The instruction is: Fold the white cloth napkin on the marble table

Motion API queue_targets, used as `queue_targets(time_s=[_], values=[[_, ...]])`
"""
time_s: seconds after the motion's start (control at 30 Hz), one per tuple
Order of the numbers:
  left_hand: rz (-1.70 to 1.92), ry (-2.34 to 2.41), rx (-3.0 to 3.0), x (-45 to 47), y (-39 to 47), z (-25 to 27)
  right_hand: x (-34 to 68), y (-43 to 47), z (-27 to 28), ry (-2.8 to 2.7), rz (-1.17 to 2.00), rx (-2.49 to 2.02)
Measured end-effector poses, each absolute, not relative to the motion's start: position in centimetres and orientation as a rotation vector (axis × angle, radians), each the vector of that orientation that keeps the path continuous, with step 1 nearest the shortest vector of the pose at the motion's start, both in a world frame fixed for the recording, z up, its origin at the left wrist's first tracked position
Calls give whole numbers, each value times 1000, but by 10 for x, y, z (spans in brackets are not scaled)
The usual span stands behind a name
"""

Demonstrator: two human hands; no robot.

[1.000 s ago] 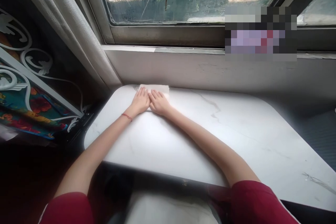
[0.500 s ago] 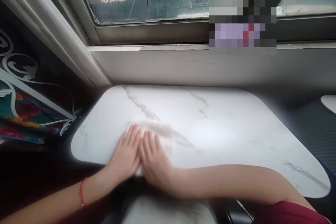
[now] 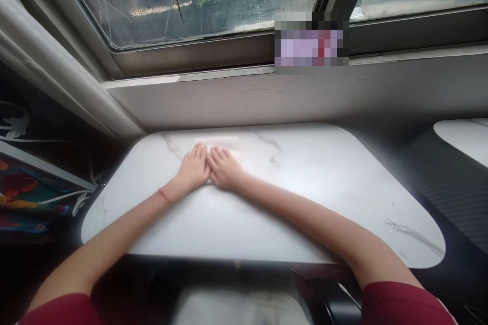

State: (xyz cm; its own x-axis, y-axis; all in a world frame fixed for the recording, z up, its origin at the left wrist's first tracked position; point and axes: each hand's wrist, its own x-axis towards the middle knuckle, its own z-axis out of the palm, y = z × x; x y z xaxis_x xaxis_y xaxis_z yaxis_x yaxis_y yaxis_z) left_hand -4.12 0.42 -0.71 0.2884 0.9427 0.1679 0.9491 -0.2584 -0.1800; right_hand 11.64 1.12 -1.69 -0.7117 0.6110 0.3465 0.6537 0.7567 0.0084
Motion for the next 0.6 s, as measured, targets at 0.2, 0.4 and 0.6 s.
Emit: queue_targets(time_s=[0.2,0.4,0.6], values=[[-207,-1764,-2362,-7,58,-12,150,61,-25,-2556,-150,-1072],[-259,-1756,-2428,-4,68,-14,155,71,-31,-2532,-171,-1084],[-280,-1721,-2431,-8,65,-14,152,68,-27,-2551,-195,-1113]])
